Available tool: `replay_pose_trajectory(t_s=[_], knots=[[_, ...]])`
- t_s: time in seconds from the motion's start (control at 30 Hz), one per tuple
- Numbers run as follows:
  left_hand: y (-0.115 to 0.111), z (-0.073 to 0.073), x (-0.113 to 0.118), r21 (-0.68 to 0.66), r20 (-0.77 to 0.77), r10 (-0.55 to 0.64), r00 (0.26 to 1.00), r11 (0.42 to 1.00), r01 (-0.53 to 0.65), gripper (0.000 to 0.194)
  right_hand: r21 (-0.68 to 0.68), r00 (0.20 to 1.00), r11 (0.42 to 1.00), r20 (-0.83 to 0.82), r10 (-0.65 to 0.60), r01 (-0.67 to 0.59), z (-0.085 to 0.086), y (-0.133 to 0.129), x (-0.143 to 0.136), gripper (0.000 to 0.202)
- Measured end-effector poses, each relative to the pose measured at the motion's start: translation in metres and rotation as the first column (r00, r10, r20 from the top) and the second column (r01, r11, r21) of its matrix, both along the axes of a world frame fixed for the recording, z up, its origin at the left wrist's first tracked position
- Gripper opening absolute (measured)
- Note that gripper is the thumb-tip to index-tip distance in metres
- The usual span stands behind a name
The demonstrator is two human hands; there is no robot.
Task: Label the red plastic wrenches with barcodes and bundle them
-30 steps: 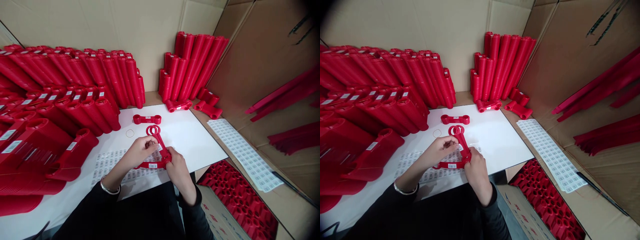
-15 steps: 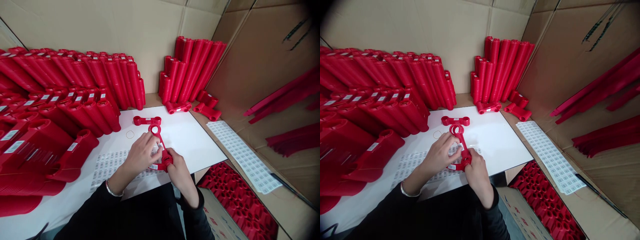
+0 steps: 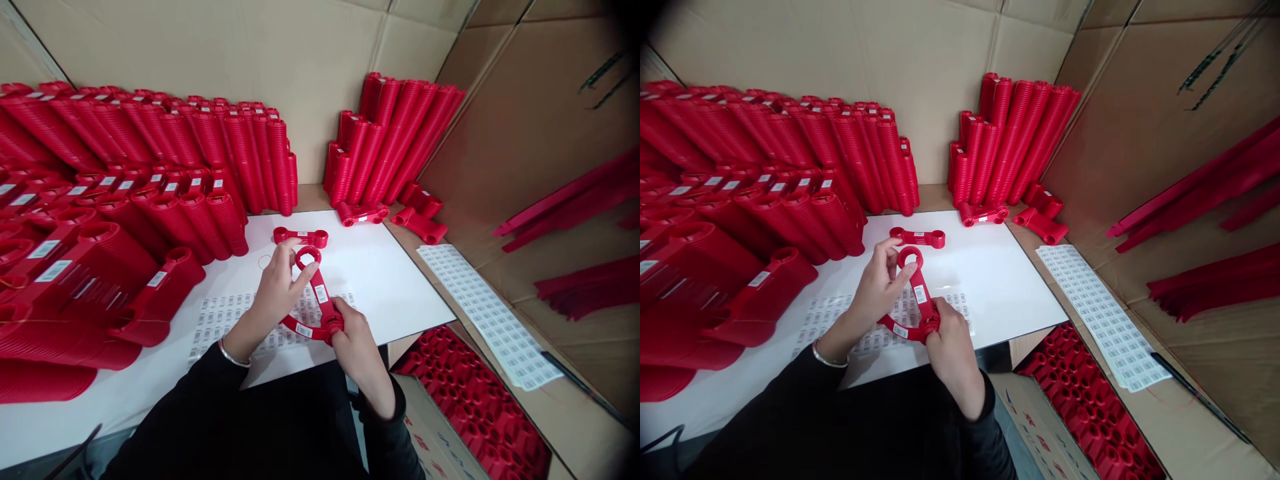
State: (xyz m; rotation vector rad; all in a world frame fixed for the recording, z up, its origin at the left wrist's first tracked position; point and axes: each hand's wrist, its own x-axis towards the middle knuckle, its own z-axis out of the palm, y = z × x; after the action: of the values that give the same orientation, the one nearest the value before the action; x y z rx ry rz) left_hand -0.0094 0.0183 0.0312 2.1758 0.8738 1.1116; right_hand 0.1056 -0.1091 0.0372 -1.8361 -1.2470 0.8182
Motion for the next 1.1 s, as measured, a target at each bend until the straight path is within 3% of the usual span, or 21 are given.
replay_pose_trajectory(t_s=[0.1,0.27,0.33,0.47,0.6,0.83,0.9,1.0,1.1], knots=[[0.003,0.001,-0.003,-0.093,0.105,-0.051,0.993,0.994,0.061,0.026,-0.005,1.0,1.0,-0.001,-0.015,0.015,-0.002,0.0,-0.001,0.032],[0.0,-0.001,-0.003,-0.151,0.163,-0.107,0.981,0.98,0.132,0.036,-0.016,0.998,0.998,0.036,-0.053,0.054,-0.005,0.0,0.003,0.034],[-0.001,-0.002,-0.001,-0.167,0.184,-0.12,0.976,0.974,0.151,0.032,-0.01,0.997,0.998,0.047,-0.059,0.059,-0.006,-0.001,0.004,0.036],[-0.001,-0.004,0.002,-0.243,0.264,-0.106,0.959,0.955,0.172,0.023,-0.017,0.997,0.999,0.065,-0.046,0.048,-0.006,-0.001,0.004,0.042],[0.001,-0.006,0.002,-0.36,0.337,-0.095,0.937,0.906,0.221,0.032,-0.027,0.996,0.997,0.053,-0.065,0.066,-0.007,0.0,0.004,0.044],[0.003,-0.003,0.002,-0.409,0.397,-0.043,0.917,0.886,0.218,0.01,-0.024,0.997,0.997,0.033,-0.075,0.076,-0.012,0.002,0.005,0.043],[0.002,0.0,0.001,-0.408,0.429,-0.049,0.902,0.88,0.242,0.012,-0.012,0.996,0.997,0.021,-0.082,0.082,-0.015,0.002,0.007,0.045],[0.0,0.006,-0.004,-0.336,0.332,-0.131,0.934,0.909,0.247,0.021,0.009,0.994,0.994,-0.003,-0.112,0.112,-0.02,0.002,0.011,0.047],[-0.001,0.009,-0.009,-0.15,0.013,-0.23,0.973,0.962,0.23,0.018,0.034,0.989,0.989,-0.022,-0.144,0.144,-0.025,0.002,0.016,0.047]])
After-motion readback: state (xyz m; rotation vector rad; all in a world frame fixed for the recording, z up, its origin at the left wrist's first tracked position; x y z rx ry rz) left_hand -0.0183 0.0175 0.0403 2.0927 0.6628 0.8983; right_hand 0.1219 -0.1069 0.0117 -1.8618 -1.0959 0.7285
